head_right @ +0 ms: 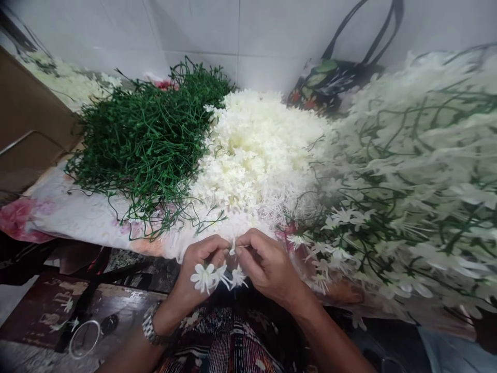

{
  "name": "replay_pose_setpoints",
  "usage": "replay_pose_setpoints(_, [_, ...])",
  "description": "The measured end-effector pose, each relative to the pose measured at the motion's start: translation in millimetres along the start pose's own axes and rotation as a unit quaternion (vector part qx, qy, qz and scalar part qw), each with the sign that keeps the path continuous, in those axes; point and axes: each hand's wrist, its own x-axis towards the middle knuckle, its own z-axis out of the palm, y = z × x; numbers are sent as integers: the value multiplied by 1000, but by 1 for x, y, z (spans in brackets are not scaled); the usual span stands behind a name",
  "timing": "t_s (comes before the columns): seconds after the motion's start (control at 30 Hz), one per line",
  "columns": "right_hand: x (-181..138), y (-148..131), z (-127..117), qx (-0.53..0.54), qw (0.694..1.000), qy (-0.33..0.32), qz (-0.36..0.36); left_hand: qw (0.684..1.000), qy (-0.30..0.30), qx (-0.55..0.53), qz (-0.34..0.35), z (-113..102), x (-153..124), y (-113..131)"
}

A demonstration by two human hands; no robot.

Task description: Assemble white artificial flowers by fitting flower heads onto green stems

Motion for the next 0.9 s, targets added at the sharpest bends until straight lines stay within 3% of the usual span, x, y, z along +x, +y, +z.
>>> replay_pose_setpoints(0.1, [-4, -4, -12, 9, 999, 37, 7, 995, 14, -62, -75, -6, 3, 8])
replay_pose_setpoints(0.17, [-8, -8, -16, 5, 1000, 28, 1, 990, 27, -97, -101, -7, 4, 12])
replay_pose_setpoints(0.23, [-12, -11, -13, -10, 1000, 3, 24, 983, 31, -147, -106, -4, 2, 12])
replay_pose_setpoints(0.37, [-14, -21, 7, 24, 992, 31, 120, 950, 73, -289, -97, 11, -4, 4])
replay_pose_setpoints(0.43, [-12, -25, 17, 44, 993, 48, 93, 932, 112, -328, -104, 20, -6, 1])
replay_pose_setpoints(0.6, [-6, -31, 23, -17, 985, 169, 26, 901, 166, -373, -146, 30, -1, 6])
replay_pose_setpoints(0.63, [-6, -32, 20, -26, 983, 179, 11, 904, 156, -368, -151, 30, 1, 8])
replay_pose_setpoints(0.77, [-4, -38, -3, -55, 984, 168, -13, 912, 21, -368, -179, 29, 0, 14])
replay_pose_setpoints(0.83, [-3, -44, -25, -88, 987, 134, -28, 904, 4, -389, -178, 29, -2, 18])
replay_pose_setpoints(0.9, [-1, -49, -57, -155, 974, 161, -37, 902, -10, -395, -174, 29, -3, 21])
